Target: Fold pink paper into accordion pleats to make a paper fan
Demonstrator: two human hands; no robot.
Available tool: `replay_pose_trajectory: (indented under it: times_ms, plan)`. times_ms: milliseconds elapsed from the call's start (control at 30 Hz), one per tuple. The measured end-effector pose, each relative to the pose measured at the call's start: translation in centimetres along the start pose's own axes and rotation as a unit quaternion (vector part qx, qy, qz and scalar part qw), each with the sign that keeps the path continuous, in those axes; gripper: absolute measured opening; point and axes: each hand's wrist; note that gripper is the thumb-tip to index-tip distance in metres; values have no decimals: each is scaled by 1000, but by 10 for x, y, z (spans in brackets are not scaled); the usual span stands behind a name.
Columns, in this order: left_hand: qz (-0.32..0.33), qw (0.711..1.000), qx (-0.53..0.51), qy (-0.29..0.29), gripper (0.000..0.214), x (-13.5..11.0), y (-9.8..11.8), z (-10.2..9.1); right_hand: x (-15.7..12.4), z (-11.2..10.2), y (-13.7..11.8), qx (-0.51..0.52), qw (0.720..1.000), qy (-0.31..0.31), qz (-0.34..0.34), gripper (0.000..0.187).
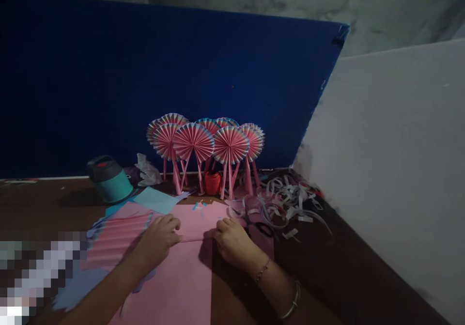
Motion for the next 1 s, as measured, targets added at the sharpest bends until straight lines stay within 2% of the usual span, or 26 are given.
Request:
replay_pose_trajectory:
  times_ms: [67, 100, 200, 300, 367, 433, 500, 567, 633, 667, 700, 767, 833, 933, 1000]
  plan:
    - [-37, 999, -3, 16, 32, -4, -4, -4, 0, 3, 2, 2, 1000, 3, 1, 26]
    - [-63, 997, -4, 42, 31, -6, -6, -5, 0, 4, 3, 10, 1000, 10, 3, 24]
    - [-155, 971, -9, 179, 31, -12, -9, -9, 1, 8, 5, 74, 996, 49, 20, 20]
    - [-189, 942, -47, 274, 30, -14, -7, -8, 3, 9, 4, 169, 975, 137, 40, 21]
    - [-184, 938, -106, 273, 28, -12, 0, -5, 3, 8, 2, 207, 958, 197, 35, 22]
    - [-177, 931, -200, 249, 24, -6, 10, 0, 3, 8, -1, 207, 952, 223, 17, 24]
    - [-165, 899, -329, 237, 22, 1, 20, 7, 2, 7, -5, 181, 960, 215, -9, 25]
    - [-160, 841, -452, 250, 25, 8, 27, 14, 0, 9, -8, 142, 970, 192, -36, 27]
    - [-171, 789, -524, 270, 30, 13, 32, 20, -1, 11, -11, 105, 977, 175, -60, 30]
    - [-182, 776, -536, 280, 32, 14, 34, 22, -2, 12, -13, 90, 979, 170, -70, 31]
    - [-195, 772, -532, 289, 32, 15, 35, 24, -2, 13, -14, 77, 980, 167, -79, 31]
    - [-217, 783, -499, 303, 31, 15, 36, 26, -3, 14, -18, 62, 981, 161, -93, 29]
    - [-226, 806, -449, 313, 29, 14, 37, 26, -2, 13, -22, 58, 981, 151, -106, 28]
    - [-205, 847, -365, 327, 27, 10, 35, 23, -2, 8, -24, 66, 979, 143, -127, 33]
    - [-177, 880, -277, 343, 27, 7, 31, 18, -4, 5, -23, 70, 976, 169, -122, 39]
Point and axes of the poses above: each hand's wrist, its own x-axis towards the middle knuckle, its own z-axis out of the palm, y = z × x, and after that the axes turned 12 degrees about z, right-handed
